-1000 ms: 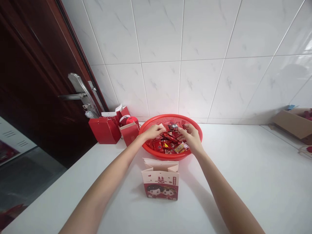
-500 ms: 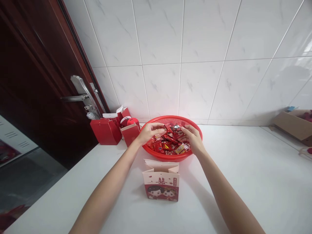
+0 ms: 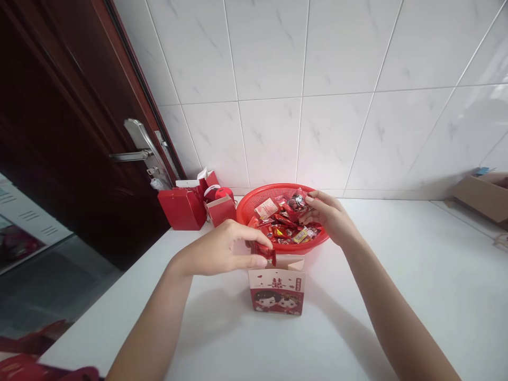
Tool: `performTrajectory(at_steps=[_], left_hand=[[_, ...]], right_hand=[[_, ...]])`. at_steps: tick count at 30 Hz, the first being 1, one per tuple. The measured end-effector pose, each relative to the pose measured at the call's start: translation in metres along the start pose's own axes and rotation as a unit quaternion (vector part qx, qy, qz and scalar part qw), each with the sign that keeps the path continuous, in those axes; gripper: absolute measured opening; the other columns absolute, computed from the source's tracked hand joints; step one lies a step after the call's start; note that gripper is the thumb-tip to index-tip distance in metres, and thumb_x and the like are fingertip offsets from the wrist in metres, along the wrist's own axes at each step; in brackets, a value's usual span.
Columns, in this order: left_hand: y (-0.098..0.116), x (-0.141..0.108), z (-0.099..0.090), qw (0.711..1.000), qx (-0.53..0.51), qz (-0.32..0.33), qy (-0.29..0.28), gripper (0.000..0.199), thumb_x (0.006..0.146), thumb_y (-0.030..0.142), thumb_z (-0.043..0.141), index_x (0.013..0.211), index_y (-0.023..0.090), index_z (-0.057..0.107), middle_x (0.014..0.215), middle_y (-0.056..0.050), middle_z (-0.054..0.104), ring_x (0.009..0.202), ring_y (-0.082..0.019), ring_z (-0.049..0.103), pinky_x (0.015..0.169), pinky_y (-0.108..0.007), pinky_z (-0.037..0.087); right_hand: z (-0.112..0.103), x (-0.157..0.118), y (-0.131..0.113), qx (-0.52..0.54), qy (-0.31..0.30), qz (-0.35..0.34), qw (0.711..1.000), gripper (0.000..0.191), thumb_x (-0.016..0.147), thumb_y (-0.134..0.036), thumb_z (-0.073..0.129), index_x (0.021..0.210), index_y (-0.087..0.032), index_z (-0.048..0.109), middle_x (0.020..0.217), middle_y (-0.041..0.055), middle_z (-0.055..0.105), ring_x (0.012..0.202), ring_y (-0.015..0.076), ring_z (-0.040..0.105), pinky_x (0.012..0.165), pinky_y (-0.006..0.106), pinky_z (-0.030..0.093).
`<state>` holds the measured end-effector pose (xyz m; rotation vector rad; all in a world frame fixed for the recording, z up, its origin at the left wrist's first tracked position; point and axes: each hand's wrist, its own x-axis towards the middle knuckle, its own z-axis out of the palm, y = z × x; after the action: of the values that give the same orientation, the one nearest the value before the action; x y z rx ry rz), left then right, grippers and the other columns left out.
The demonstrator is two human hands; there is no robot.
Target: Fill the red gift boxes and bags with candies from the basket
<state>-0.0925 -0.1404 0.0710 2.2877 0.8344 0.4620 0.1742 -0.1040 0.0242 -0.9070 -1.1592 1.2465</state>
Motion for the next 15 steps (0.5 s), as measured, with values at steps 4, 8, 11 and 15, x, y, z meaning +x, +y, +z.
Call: performTrajectory(at_steps=[4, 8, 11, 15], left_hand=[[0.015, -0.002, 0.007, 0.991, 0.130, -0.027, 0.009, 0.020, 0.097, 0.033, 0.060, 0.106, 0.024, 0.075, 0.096, 0.001, 0.078, 0.081, -0.017, 0.069, 0.070, -0.027, 0.046], [0.018, 0.003, 0.014, 0.979, 0.197, -0.049, 0.010, 0.024, 0.100, 0.031, 0.051, 0.092, 0.023, 0.072, 0.081, 0.001, 0.073, 0.070, -0.017, 0.064, 0.063, -0.029, 0.038], [0.015, 0.008, 0.018, 0.979, 0.193, -0.070, -0.002, 0.027, 0.100, 0.034, 0.049, 0.080, 0.021, 0.063, 0.068, 0.002, 0.063, 0.060, -0.016, 0.057, 0.056, -0.029, 0.033], [0.011, 0.014, 0.022, 0.983, 0.162, -0.086, 0.015, 0.030, 0.101, 0.038, 0.045, 0.078, 0.022, 0.055, 0.063, 0.003, 0.056, 0.054, -0.015, 0.049, 0.052, -0.029, 0.029]], right_hand=[[0.009, -0.024, -0.026, -0.053, -0.071, -0.064, 0.994, 0.033, 0.080, -0.046, 0.080, 0.088, -0.021, 0.061, 0.071, -0.0026, 0.066, 0.062, 0.0141, 0.068, 0.064, 0.026, 0.055], [0.015, -0.042, -0.040, -0.137, -0.133, -0.123, 0.974, 0.023, 0.091, -0.041, 0.072, 0.089, -0.020, 0.061, 0.087, 0.0018, 0.067, 0.074, 0.0146, 0.065, 0.068, 0.027, 0.055], [0.017, -0.048, -0.042, -0.211, -0.125, -0.159, 0.956, 0.021, 0.094, -0.040, 0.068, 0.093, -0.021, 0.061, 0.089, 0.0029, 0.065, 0.080, 0.0164, 0.063, 0.069, 0.028, 0.054], [0.017, -0.051, -0.041, -0.304, -0.096, -0.195, 0.928, 0.018, 0.097, -0.040, 0.064, 0.097, -0.022, 0.061, 0.095, 0.0041, 0.068, 0.083, 0.0176, 0.064, 0.072, 0.029, 0.054]])
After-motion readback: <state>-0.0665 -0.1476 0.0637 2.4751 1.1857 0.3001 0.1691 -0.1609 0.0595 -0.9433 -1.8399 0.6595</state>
